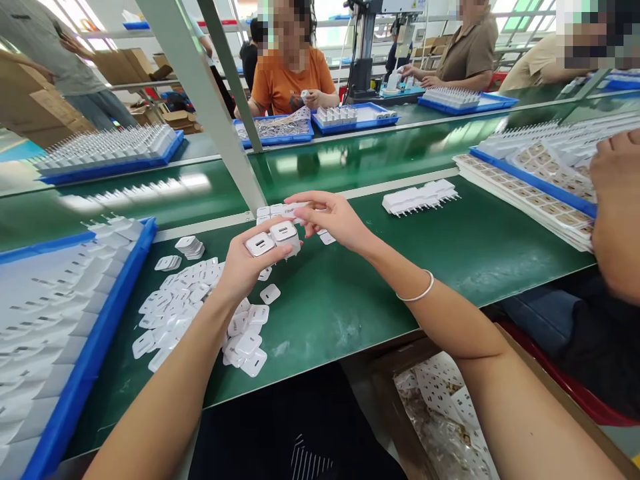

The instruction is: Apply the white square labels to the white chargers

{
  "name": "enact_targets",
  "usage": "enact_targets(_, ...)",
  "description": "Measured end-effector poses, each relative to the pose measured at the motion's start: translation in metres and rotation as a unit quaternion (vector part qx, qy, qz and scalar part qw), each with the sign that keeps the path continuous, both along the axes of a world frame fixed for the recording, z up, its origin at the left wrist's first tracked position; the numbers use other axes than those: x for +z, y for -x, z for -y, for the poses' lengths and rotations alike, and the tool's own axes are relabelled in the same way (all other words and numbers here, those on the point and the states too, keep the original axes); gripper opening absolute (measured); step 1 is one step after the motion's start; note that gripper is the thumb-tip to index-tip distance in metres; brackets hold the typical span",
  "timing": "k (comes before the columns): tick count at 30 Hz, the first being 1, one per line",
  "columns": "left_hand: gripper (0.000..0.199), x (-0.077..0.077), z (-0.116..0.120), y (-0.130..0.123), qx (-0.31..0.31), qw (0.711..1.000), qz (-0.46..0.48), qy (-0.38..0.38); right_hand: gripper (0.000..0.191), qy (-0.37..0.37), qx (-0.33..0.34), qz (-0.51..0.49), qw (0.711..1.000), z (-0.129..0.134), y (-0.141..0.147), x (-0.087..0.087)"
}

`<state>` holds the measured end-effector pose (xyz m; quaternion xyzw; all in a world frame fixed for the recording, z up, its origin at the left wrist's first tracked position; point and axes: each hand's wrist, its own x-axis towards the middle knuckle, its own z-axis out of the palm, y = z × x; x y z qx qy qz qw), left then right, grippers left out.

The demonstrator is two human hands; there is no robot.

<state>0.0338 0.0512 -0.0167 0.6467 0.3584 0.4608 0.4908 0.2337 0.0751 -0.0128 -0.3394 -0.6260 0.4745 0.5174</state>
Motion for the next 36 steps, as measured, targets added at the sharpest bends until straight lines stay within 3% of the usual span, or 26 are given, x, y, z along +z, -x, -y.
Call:
enact_targets(3,0.046,0.001,0.000,0.000,0.007,0.998,-0.024,-0.055,0.037,0.048,0.035,-0.060,0.996,-0.004,0.001,-0.006)
enact_targets(6,0.046,0.002,0.001,-0.001,0.017,0.992,-0.068,-0.104,0.036,0.025,-0.018,-0.087,0.996,-0.005,0.000,-0.005)
enact_targets(9,0.045,0.000,0.001,-0.002,0.055,0.983,-0.085,-0.150,0.039,-0.015,-0.047,-0.068,0.996,0.002,-0.003,0.005)
enact_targets(13,0.045,-0.004,-0.001,-0.001,0.097,0.975,-0.079,-0.185,0.029,-0.030,-0.017,-0.019,0.999,0.017,-0.001,0.016)
enact_targets(18,0.043,-0.004,-0.001,-0.002,0.086,0.972,-0.075,-0.205,0.021,-0.042,0.000,0.002,0.999,0.028,0.007,0.012)
enact_targets(36,0.043,-0.005,0.000,-0.002,0.070,0.963,-0.089,-0.245,0.023,-0.027,0.009,0.018,0.999,0.030,0.009,0.011)
